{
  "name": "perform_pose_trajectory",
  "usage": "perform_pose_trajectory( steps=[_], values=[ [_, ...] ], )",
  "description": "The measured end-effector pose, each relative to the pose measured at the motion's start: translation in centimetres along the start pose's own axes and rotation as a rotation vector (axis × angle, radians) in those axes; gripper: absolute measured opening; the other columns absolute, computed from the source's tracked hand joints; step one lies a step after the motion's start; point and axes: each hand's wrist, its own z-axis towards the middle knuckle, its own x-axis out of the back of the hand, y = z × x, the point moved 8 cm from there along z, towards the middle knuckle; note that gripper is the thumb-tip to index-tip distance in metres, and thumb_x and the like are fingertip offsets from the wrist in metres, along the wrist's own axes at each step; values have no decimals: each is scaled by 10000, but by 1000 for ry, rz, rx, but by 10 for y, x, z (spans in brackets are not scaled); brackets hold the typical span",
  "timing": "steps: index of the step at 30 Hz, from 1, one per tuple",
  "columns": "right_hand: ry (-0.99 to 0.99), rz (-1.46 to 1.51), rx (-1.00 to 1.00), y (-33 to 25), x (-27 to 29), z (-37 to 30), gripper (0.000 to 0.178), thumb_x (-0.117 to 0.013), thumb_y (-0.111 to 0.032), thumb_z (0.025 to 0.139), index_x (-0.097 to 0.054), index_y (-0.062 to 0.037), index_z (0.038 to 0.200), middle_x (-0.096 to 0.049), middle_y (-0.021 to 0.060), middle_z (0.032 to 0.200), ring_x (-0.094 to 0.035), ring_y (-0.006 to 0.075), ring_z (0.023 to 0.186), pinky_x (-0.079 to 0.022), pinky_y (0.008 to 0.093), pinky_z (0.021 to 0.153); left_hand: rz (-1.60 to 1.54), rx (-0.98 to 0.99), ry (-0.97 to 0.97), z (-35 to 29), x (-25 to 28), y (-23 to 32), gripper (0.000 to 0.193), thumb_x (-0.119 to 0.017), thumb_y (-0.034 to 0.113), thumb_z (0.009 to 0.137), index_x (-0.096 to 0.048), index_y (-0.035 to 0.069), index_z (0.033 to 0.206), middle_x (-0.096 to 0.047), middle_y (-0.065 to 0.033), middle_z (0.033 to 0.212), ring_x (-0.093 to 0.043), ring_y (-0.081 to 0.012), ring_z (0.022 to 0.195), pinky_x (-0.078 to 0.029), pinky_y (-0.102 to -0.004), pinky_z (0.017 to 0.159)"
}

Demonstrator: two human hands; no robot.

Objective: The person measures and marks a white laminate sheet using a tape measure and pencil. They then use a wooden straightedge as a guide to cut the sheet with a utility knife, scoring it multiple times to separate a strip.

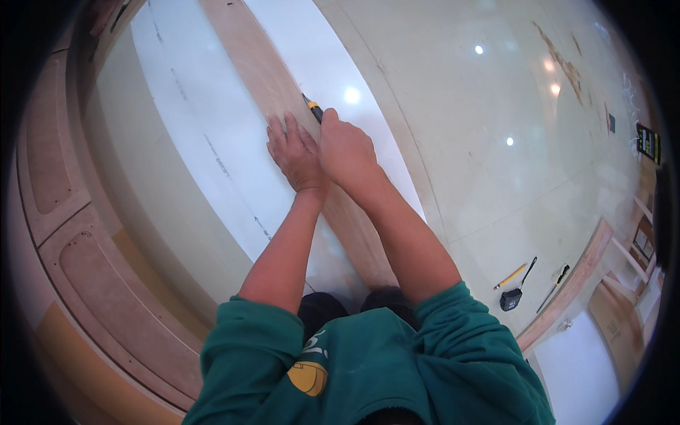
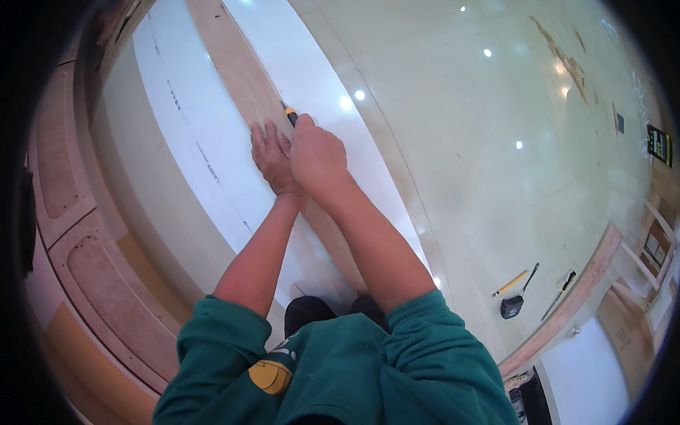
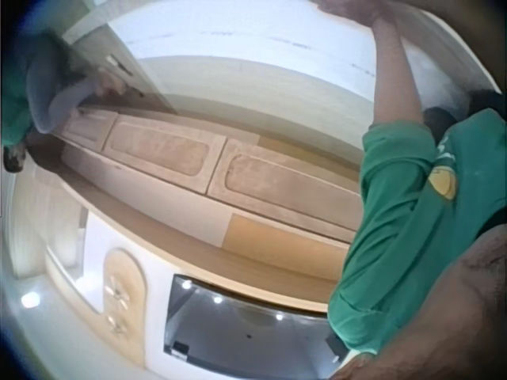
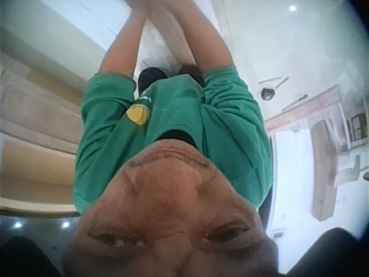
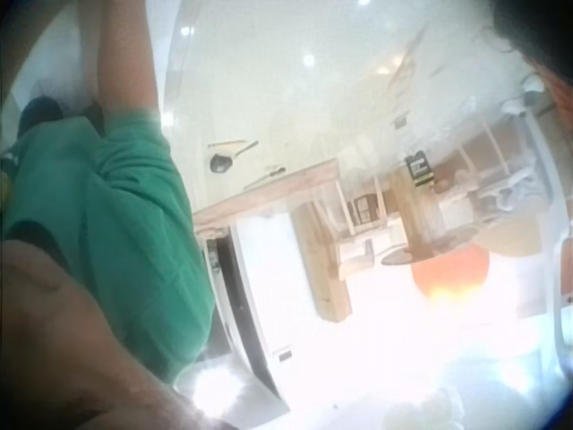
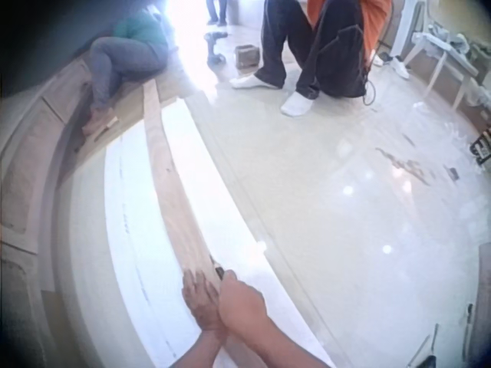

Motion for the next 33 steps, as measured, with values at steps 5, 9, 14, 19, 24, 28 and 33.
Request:
perform_pose_trajectory(
  steps=[5, 9, 14, 19, 24, 28, 33],
  values=[
    [-15, -60, -6, 24, -14, -25, 185, -535, -147, 961, -502, 12, 1050, -699, 235, 932, -705, 408, 870, -557, 488, 787, 17, -28, 38, 1, 1, 0, 428, -458, 189, 1052, -487, 83, 1466, -324, -184, 1602, -330, -398, 1448, -226, -526, 1201],
    [-9, -65, -23, 46, -26, -52, 173, -476, -152, 984, -471, 9, 1049, -675, 249, 892, -671, 441, 836, -520, 532, 746, 9, -44, 45, 0, 2, 5, 427, -473, 167, 1038, -494, 72, 1454, -346, -193, 1586, -350, -399, 1435, -233, -527, 1197],
    [-45, -95, -110, 78, -43, -93, 225, -513, -218, 997, -447, -11, 1055, -670, 246, 884, -664, 454, 818, -511, 552, 720, 21, -64, 63, 1, 3, 1, 424, -490, 168, 1032, -499, 66, 1443, -352, -205, 1578, -361, -405, 1422, -253, -538, 1186],
    [-69, -127, -178, 124, -67, -162, 242, -531, -240, 997, -448, -23, 1067, -663, 247, 898, -663, 462, 811, -514, 563, 700, 9, -63, 74, 1, 4, 5, 406, -447, 206, 1053, -535, 31, 1409, -377, -234, 1554, -373, -383, 1423, -259, -500, 1184],
    [-187, -175, -189, 134, -52, -190, 234, -540, -234, 992, -456, -34, 1079, -671, 238, 823, -671, 456, 761, -524, 559, 675, 38, -26, 42, 5, 9, 4, 409, -441, 212, 1056, -534, 48, 1419, -381, -229, 1556, -369, -391, 1425, -262, -506, 1182],
    [64, -6, -115, 82, 4, -147, 227, -587, -193, 956, -468, -21, 1043, -667, 240, 797, -660, 466, 752, -513, 556, 666, 40, -21, 65, 2, 0, 0, 418, -452, 222, 1051, -534, 56, 1426, -380, -223, 1562, -367, -385, 1432, -264, -508, 1180],
    [367, 115, 201, 14, 5, 3, 252, -552, -224, 981, -492, 10, 1053, -658, 303, 807, -654, 494, 791, -503, 580, 704, 5, -1, 71, 3, 0, -6, 430, -476, 247, 1040, -549, 60, 1420, -378, -222, 1566, -352, -383, 1445, -239, -505, 1191]
  ],
)
